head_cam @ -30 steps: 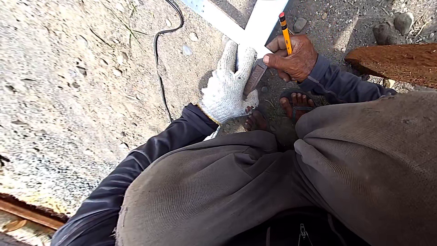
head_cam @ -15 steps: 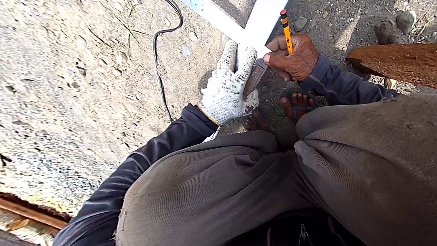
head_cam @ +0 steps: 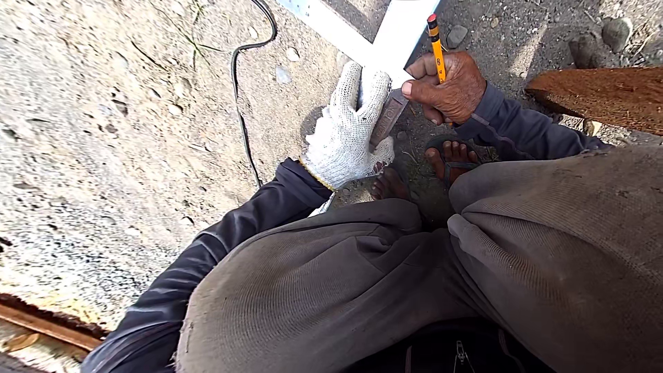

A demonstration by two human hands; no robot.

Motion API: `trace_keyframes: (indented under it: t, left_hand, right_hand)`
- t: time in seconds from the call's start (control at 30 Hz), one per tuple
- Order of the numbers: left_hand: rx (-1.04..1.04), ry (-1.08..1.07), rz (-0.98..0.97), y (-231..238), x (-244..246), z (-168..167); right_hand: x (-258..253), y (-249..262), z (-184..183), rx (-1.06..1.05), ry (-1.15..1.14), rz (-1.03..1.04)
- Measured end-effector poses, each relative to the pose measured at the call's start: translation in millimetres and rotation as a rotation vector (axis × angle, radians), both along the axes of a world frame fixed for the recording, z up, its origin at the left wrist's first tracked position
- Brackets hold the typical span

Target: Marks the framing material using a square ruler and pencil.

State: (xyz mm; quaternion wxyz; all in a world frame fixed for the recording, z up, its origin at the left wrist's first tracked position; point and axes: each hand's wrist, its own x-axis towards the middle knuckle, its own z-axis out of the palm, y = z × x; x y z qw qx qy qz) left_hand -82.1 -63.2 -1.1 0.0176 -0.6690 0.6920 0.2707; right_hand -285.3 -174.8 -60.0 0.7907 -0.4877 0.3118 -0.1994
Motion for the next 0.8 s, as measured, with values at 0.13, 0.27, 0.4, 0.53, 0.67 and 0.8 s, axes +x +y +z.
trace_keyframes:
  t: [0.13, 0.27, 0.4, 0.53, 0.67, 0.8]
  left_hand:
    - [-0.017, -0.006, -0.028, 2, 2, -2]
    - [-0.033, 0.025, -0.031, 0, 2, -2]
    - [-0.011, 0.015, -0.007, -1, 1, -1]
    - [0.018, -0.03, 0.001, -2, -2, 4]
    - [0.055, -0.048, 0.01, -5, -3, 7]
    - [0.047, -0.042, 0.013, -5, -4, 8]
  right_hand:
    - [-10, -7, 8, -0.061, 0.108, 0.033]
    - [-41, -32, 19, -0.417, 0.234, -0.207]
    - [-49, -51, 48, -0.641, 0.137, -0.366]
    - [-37, -45, 52, -0.761, 0.017, -0.128]
    - [-29, -37, 48, -0.844, 0.045, -0.004]
    - [-24, -33, 52, -0.917, 0.068, 0.028]
